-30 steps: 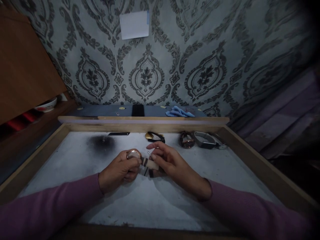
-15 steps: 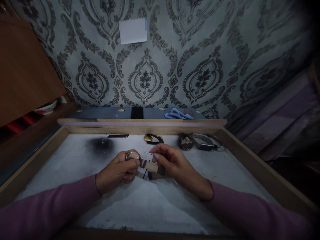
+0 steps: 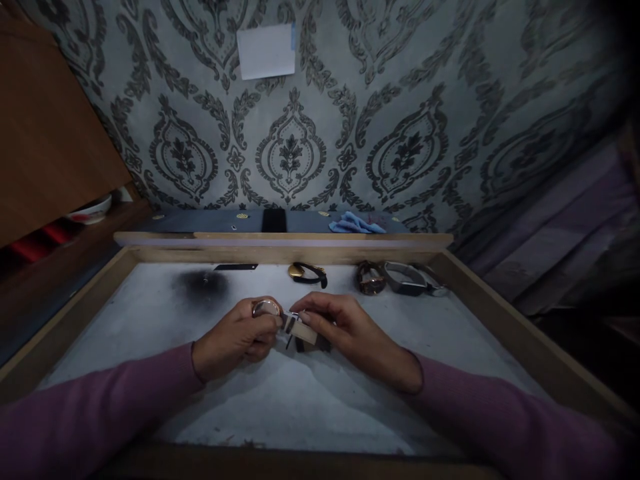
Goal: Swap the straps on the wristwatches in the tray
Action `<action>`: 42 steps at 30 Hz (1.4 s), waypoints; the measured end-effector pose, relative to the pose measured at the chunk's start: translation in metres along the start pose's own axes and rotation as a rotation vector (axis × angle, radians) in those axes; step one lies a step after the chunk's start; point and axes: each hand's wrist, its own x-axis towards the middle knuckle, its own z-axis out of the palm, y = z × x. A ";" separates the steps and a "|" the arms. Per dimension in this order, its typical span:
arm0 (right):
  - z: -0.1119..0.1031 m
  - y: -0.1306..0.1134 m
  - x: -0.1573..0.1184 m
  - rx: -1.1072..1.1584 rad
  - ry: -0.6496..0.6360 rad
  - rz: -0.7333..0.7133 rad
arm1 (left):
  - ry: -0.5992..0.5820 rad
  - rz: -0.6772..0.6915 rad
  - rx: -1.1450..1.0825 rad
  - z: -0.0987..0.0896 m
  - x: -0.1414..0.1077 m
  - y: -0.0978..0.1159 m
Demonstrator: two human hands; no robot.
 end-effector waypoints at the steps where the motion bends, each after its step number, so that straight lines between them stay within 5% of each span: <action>1: 0.000 -0.001 0.000 0.006 -0.010 0.008 | -0.003 0.003 -0.002 -0.001 0.000 -0.001; 16: 0.004 0.002 -0.003 0.295 -0.046 0.149 | -0.023 -0.002 -0.003 -0.002 -0.001 -0.003; 28: 0.004 -0.004 -0.008 0.175 -0.001 0.027 | -0.037 0.000 -0.014 -0.002 0.000 -0.001; 42: 0.003 -0.002 -0.006 0.262 -0.074 0.078 | -0.040 -0.004 0.002 -0.002 -0.001 0.000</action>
